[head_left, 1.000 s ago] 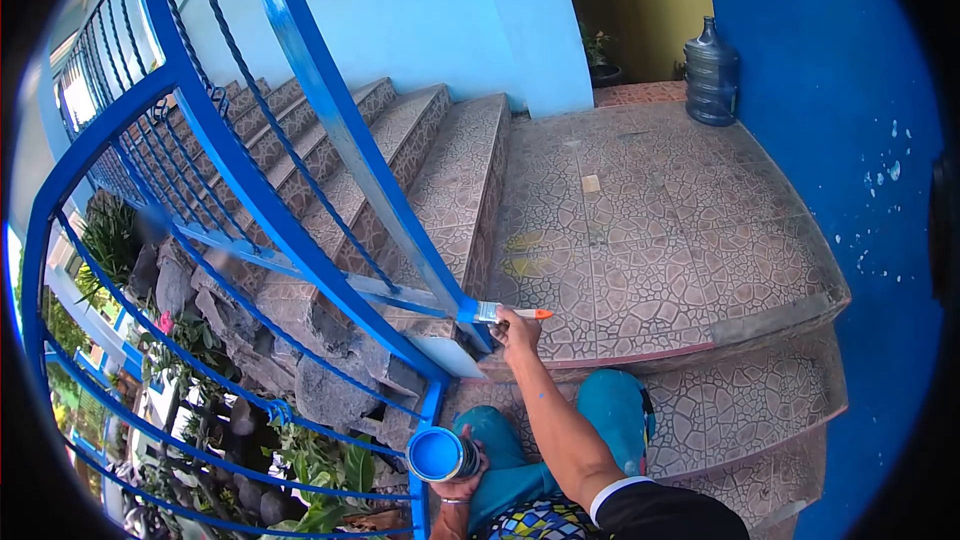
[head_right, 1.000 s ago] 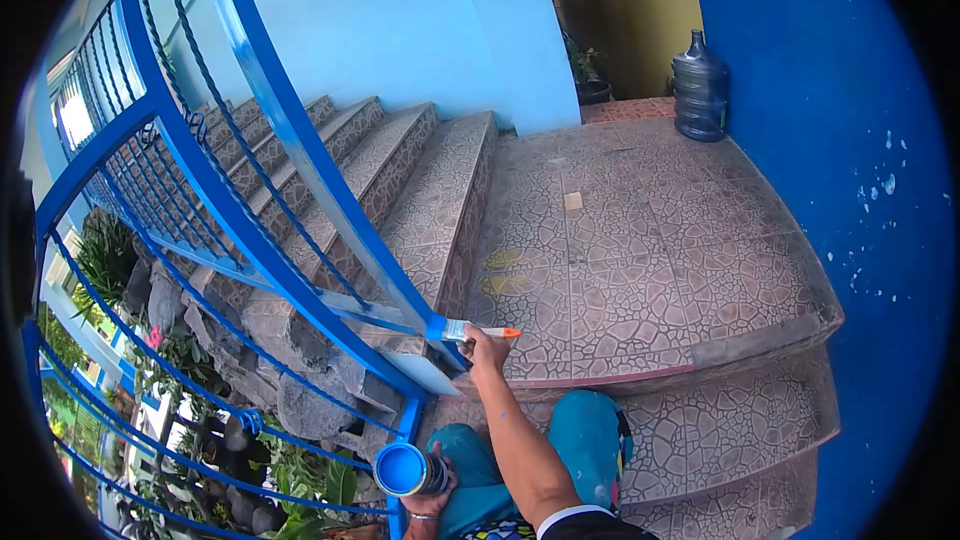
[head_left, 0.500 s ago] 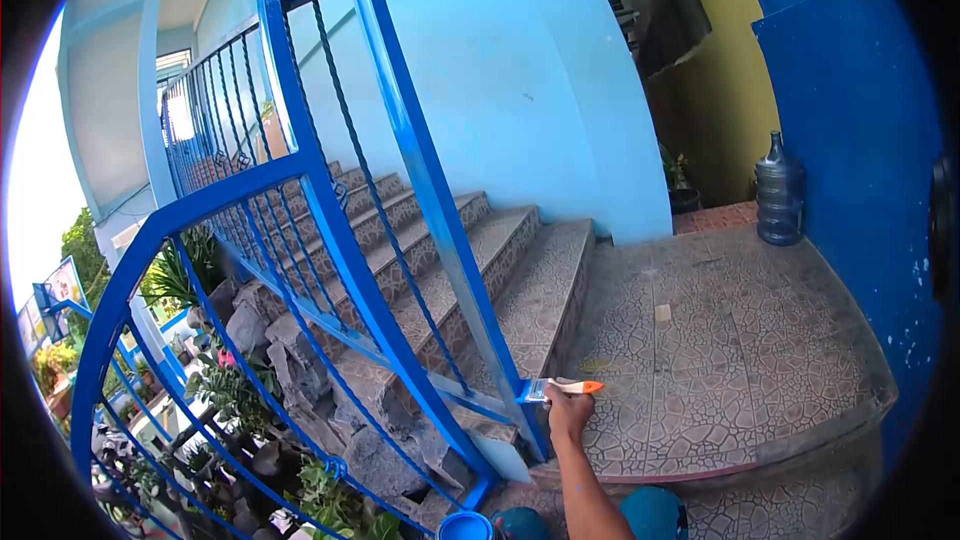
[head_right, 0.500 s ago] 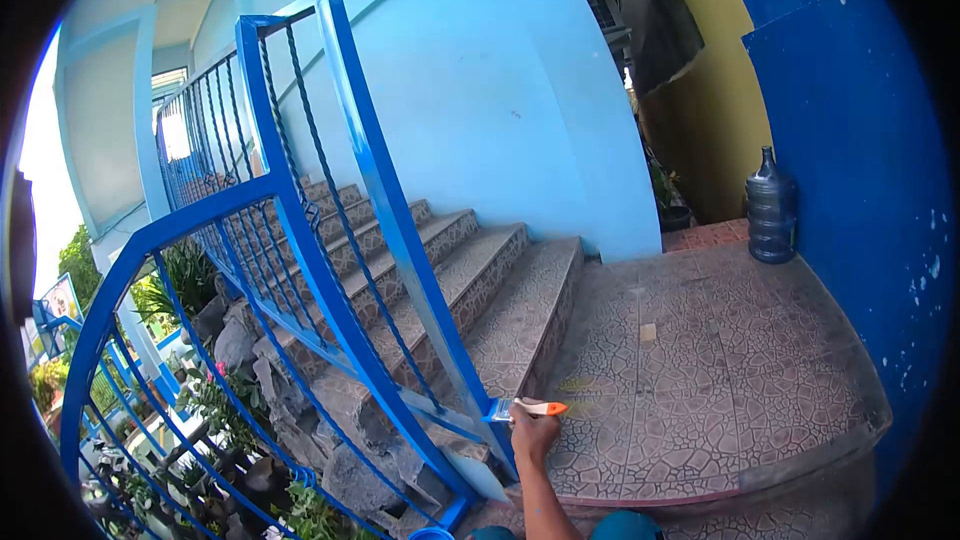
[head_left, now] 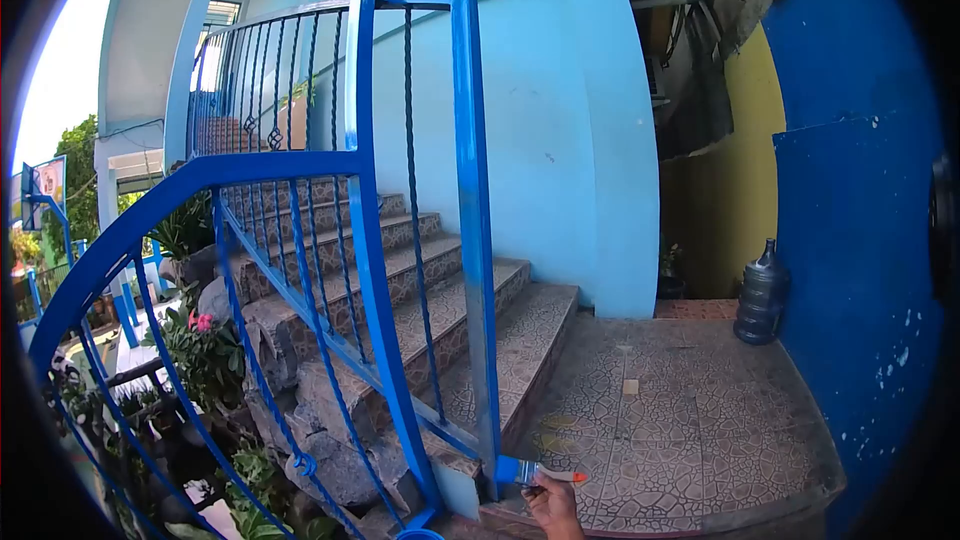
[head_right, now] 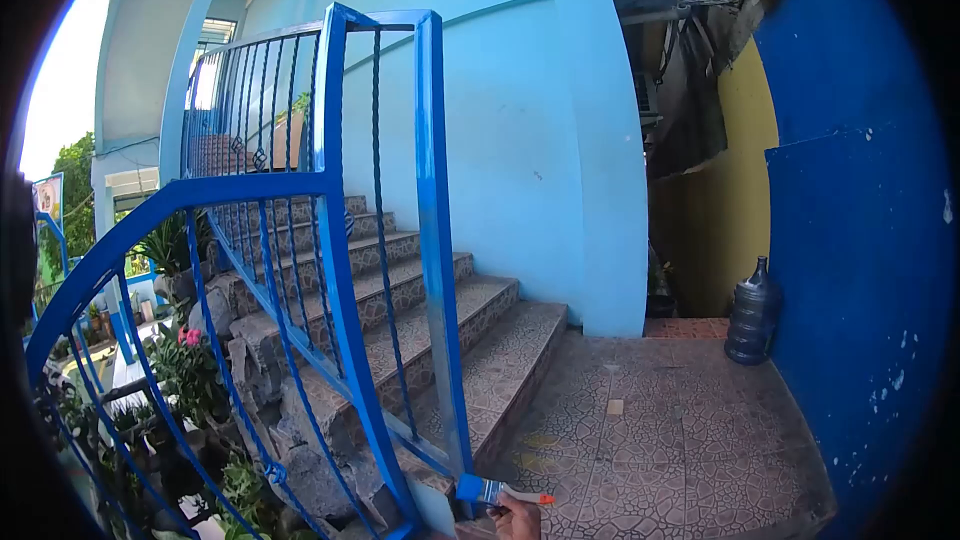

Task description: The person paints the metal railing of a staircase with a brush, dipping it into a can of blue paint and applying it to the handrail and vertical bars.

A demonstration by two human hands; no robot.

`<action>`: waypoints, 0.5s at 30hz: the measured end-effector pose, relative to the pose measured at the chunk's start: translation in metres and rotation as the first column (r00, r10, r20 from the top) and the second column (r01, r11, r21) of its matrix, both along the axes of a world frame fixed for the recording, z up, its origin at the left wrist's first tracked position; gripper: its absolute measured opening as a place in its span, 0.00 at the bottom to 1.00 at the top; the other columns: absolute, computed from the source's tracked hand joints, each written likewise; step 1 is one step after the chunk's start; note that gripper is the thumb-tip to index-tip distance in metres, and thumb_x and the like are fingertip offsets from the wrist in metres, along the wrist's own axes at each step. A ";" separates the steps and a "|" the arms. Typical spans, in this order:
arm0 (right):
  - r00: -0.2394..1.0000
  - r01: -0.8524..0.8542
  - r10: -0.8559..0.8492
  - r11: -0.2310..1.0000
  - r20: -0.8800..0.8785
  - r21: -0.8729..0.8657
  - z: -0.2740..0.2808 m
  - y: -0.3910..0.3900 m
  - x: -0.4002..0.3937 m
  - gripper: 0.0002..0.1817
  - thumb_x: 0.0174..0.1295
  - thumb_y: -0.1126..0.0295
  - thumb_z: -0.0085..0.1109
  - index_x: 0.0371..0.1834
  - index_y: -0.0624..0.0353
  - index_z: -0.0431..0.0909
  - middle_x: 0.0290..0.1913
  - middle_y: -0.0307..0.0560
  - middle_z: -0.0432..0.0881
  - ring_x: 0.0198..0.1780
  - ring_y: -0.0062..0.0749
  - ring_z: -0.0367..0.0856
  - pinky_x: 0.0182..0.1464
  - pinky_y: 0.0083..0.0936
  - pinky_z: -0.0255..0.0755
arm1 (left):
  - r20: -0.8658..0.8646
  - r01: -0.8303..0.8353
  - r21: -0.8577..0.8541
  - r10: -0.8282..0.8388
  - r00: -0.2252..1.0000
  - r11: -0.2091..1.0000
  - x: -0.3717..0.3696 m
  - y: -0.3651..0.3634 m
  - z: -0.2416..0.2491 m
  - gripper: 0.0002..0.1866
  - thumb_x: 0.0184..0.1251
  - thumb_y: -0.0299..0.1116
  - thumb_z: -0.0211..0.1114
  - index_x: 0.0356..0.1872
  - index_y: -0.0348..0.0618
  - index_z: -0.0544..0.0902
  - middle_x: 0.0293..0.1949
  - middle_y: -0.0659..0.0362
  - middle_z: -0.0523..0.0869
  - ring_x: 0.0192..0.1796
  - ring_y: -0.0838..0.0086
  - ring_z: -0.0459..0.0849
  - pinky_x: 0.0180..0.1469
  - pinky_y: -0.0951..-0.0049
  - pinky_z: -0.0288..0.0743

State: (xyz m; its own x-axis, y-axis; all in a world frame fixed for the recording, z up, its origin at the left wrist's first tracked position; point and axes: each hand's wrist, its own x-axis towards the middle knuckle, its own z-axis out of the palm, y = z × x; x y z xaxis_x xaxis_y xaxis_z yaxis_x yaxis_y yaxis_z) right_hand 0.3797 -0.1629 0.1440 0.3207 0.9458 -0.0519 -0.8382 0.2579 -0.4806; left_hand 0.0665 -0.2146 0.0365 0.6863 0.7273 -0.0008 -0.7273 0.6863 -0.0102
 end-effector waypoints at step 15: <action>-0.037 -0.200 -0.043 0.979 0.998 0.035 0.161 -0.049 -0.106 0.13 0.60 0.77 0.82 0.46 0.67 0.90 0.43 0.49 0.95 0.44 0.29 0.93 0.49 0.29 0.86 | -0.115 -0.116 -0.075 0.107 0.988 0.990 0.016 0.028 0.003 0.33 0.73 0.59 0.61 0.66 0.46 0.87 0.68 0.49 0.88 0.70 0.51 0.85 0.76 0.40 0.74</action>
State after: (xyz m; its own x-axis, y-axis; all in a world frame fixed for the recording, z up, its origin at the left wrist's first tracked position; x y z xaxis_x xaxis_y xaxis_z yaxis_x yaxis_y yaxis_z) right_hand 0.2741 -0.2115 0.3051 -0.1505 0.9225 0.3553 0.4502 0.3839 -0.8062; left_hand 0.0830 -0.1863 0.0393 0.5934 0.7936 -0.1344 -0.7989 0.6011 0.0217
